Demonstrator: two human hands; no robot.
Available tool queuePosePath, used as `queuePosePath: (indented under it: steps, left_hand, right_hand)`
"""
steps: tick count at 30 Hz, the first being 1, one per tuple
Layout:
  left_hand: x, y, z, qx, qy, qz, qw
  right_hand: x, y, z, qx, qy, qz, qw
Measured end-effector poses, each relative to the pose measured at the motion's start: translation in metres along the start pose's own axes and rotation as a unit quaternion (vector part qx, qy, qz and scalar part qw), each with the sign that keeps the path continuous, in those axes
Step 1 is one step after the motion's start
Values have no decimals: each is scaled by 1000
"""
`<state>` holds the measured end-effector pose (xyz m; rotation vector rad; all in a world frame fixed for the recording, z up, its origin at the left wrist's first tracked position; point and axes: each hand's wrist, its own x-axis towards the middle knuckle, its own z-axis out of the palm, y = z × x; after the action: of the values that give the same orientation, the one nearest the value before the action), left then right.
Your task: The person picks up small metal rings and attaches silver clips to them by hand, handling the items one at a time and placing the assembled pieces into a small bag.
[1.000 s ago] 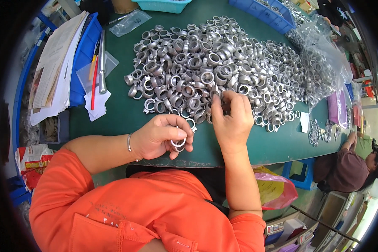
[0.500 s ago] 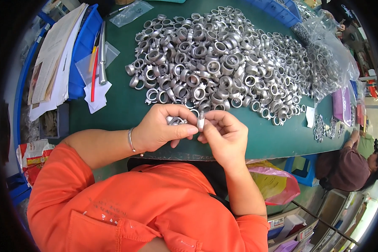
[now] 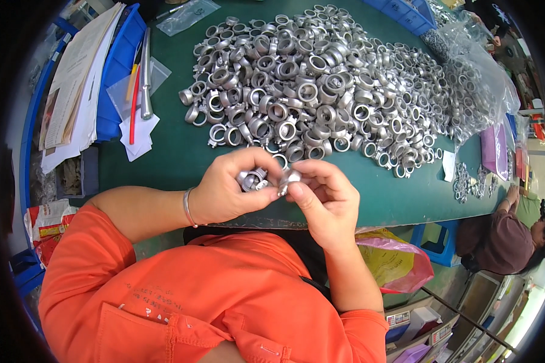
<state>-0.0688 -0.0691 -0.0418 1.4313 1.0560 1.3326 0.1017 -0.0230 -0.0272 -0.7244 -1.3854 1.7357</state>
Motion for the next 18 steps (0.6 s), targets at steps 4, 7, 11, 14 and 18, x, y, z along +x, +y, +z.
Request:
queuePosePath:
  steps: [4,7,11,14,18]
  left_hand:
    - [4,2,-7,-525,-82,-376,759]
    - [1,-3,-8,-582,-99,-384,710]
    - [0,-5,-5,-528,-61,-379,758]
    - [3,-2,-6,-540,-63,-381,748]
    - [3,0,-5,-489,-38,-362,793]
  right_hand:
    - [5,-10,-5,-173,-48,-227,957]
    - [7,-16,2,-287,-175,-288,896]
    - [22,-9,-9,-467,38,-293,834]
    - [35,5,-18,-532,70,-243,808]
    - [30,-1,-16,-467,47,-166,867]
